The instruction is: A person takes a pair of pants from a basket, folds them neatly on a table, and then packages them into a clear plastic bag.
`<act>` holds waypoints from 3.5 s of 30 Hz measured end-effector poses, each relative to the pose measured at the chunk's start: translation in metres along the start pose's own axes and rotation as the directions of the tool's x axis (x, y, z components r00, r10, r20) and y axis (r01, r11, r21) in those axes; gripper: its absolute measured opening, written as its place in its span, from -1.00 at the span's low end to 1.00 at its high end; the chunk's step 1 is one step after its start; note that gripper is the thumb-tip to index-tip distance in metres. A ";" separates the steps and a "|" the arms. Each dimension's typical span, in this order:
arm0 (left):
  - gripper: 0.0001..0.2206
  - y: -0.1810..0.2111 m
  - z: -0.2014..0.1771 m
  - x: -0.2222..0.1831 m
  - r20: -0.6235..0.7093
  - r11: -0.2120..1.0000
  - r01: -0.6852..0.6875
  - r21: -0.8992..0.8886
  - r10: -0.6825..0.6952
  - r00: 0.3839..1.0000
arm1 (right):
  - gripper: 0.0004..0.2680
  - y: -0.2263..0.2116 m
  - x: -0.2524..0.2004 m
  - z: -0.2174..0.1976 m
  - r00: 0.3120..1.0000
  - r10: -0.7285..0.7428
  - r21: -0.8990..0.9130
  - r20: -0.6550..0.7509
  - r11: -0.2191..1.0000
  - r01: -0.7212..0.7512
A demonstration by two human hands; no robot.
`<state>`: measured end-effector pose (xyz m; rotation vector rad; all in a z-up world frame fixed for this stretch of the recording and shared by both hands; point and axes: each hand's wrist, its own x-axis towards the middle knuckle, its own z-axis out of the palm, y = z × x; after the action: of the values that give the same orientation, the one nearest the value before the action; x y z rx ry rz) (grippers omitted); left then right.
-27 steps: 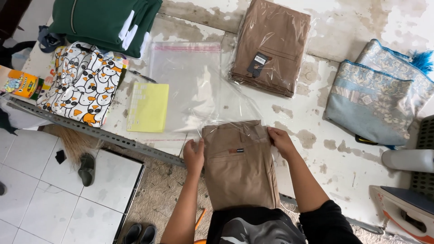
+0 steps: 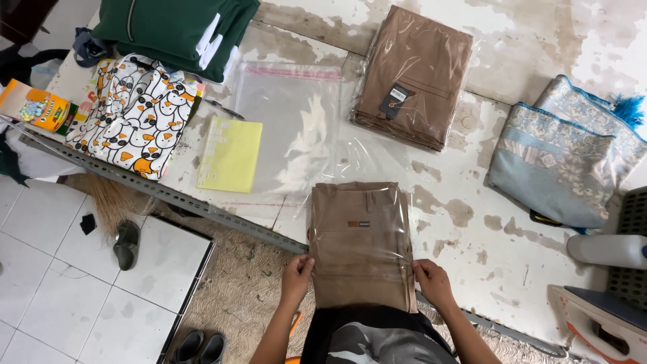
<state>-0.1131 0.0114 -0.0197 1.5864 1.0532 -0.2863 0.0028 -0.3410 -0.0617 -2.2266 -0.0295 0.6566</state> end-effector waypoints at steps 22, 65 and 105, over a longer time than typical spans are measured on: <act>-0.36 0.090 0.000 -0.010 0.298 0.967 0.171 -0.191 -0.109 0.948 | -0.69 -0.127 0.018 -0.038 0.945 0.200 0.527 0.260 0.790 -0.313; -0.38 -0.024 0.044 0.007 0.352 0.924 0.060 -0.379 0.084 0.932 | -0.11 -0.049 -0.059 -0.031 0.942 0.332 0.122 0.050 0.934 -0.336; -0.19 0.048 0.057 -0.043 0.183 0.967 -0.195 0.163 0.165 0.969 | -0.47 -0.073 -0.051 -0.019 0.894 0.405 0.030 -0.190 0.913 -0.407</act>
<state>-0.0820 -0.0565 0.0230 1.7745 0.7635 -0.3926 -0.0185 -0.3159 0.0230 -2.3157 0.5475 0.6551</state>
